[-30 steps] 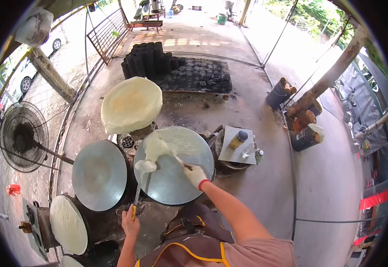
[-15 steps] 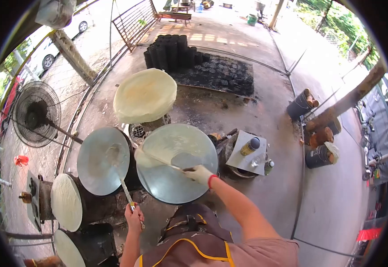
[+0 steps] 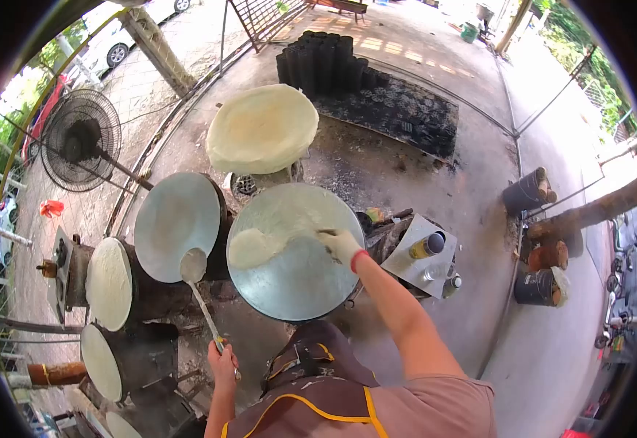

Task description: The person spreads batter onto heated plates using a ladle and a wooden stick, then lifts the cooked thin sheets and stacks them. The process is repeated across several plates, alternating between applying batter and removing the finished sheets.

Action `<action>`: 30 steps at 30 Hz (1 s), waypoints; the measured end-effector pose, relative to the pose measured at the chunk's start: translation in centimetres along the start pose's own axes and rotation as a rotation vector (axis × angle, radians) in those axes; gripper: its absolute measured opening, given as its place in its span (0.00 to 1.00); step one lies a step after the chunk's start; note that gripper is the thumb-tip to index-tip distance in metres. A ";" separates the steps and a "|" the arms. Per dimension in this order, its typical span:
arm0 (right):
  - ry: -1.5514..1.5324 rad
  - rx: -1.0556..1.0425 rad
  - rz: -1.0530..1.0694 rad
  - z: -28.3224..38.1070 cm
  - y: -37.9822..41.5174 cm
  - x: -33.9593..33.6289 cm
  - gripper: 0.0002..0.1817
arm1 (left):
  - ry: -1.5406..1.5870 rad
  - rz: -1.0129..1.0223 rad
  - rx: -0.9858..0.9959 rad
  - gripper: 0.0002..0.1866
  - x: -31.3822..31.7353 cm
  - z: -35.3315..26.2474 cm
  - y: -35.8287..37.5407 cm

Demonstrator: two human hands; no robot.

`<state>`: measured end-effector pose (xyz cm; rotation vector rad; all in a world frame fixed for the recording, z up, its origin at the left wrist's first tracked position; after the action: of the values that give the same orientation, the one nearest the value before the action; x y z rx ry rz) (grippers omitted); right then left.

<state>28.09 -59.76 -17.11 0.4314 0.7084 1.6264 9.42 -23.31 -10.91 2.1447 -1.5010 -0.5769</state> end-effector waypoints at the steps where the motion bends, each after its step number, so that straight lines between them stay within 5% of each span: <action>1: 0.087 0.013 0.080 1.0 -0.4 1.6 0.14 | -0.050 -0.004 -0.002 0.08 0.2 0.3 0.4; 3: 0.085 0.012 0.285 -0.5 -0.1 3.5 0.14 | -0.169 -0.002 -0.009 0.08 0.3 0.5 1.1; 5: -0.066 -0.018 0.532 -6.2 1.3 2.8 0.13 | -0.477 -0.123 0.335 0.10 0.0 1.4 1.8; 6: -0.017 -0.021 0.451 -7.7 1.5 0.5 0.13 | -0.623 -0.187 0.512 0.10 0.3 1.7 2.4; 9: 0.076 0.046 0.154 -8.6 2.3 -4.3 0.13 | -0.837 -0.136 0.360 0.13 1.2 2.9 4.4; 11: -0.290 -0.017 -0.034 -5.2 2.2 -4.5 0.16 | -0.930 -0.111 0.299 0.13 1.2 4.8 5.3; 14: 0.083 -0.102 0.123 -1.9 2.1 1.1 0.16 | -0.994 -0.136 0.309 0.14 1.4 5.9 7.4; 18: 0.056 -0.091 0.434 -5.6 2.0 1.8 0.16 | -1.029 -0.154 0.350 0.15 1.6 7.1 8.9; 21: 0.014 0.088 -0.040 -5.3 1.3 -1.6 0.16 | -1.024 -0.172 0.390 0.17 1.9 7.1 9.4; 22: -0.185 -0.134 -0.074 -5.2 1.9 -1.8 0.17 | -1.025 -0.174 0.399 0.17 2.1 7.0 9.6; 26: 0.132 -0.118 0.396 -6.1 4.0 3.2 0.17 | -1.037 -0.174 0.407 0.19 2.0 6.8 10.1; 29: 0.077 -0.155 0.283 -6.4 5.8 1.1 0.16 | -1.036 -0.158 0.437 0.19 1.1 7.1 9.8; 30: 0.020 -0.039 0.097 -6.7 6.3 0.3 0.16 | -1.034 -0.150 0.441 0.19 0.8 7.2 9.7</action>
<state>19.05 -61.27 -17.88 0.4267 0.6784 1.7354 -1.80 -27.89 -11.08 2.4169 -2.1139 -1.7377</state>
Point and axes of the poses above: each hand's wrist, its own y-axis away from the middle knuckle, its own x-axis out of the palm, z = x × y, the point moved 6 cm from there along -y, towards the middle knuckle, and after that the axes turned 7 degrees about -x, right-handed, at the moved point
